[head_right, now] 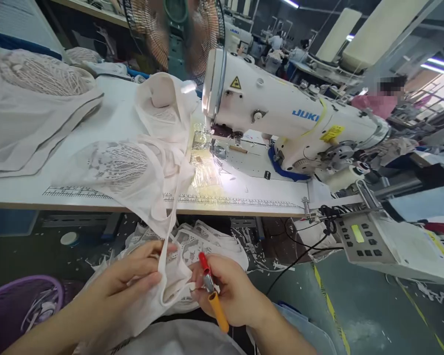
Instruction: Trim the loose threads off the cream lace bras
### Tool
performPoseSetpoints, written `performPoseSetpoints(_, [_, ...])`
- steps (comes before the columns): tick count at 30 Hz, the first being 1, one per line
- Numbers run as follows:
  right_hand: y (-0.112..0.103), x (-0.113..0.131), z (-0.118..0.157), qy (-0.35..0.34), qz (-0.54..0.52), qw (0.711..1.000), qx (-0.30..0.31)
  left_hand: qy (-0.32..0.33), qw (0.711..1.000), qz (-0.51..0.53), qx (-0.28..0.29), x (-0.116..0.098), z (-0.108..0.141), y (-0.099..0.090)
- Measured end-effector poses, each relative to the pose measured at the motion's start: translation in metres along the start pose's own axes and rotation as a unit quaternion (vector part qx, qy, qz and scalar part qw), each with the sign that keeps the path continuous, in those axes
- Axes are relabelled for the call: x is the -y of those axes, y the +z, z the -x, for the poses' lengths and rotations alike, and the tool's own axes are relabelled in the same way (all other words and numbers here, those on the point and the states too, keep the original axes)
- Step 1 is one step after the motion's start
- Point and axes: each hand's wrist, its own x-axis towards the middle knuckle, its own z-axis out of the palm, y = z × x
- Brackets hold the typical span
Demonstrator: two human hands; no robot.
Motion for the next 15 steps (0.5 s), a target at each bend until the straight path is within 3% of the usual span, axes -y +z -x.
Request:
performPoseSetpoints(4, [-0.008, 0.004, -0.006, -0.017, 0.008, 0.998, 0.064, -0.044, 0.997, 0.022, 0.061, 0.006, -0.010, 0.000])
performPoseSetpoints(9, [-0.041, -0.001, -0.015, 0.026, 0.104, 0.975, 0.193, -0.071, 0.994, 0.069, 0.036, 0.019, -0.011, 0.005])
performPoseSetpoints(15, [-0.067, -0.007, -0.039, 0.137, 0.322, 0.872, 0.343, -0.064, 0.995, 0.065, 0.029, 0.022, -0.011, 0.006])
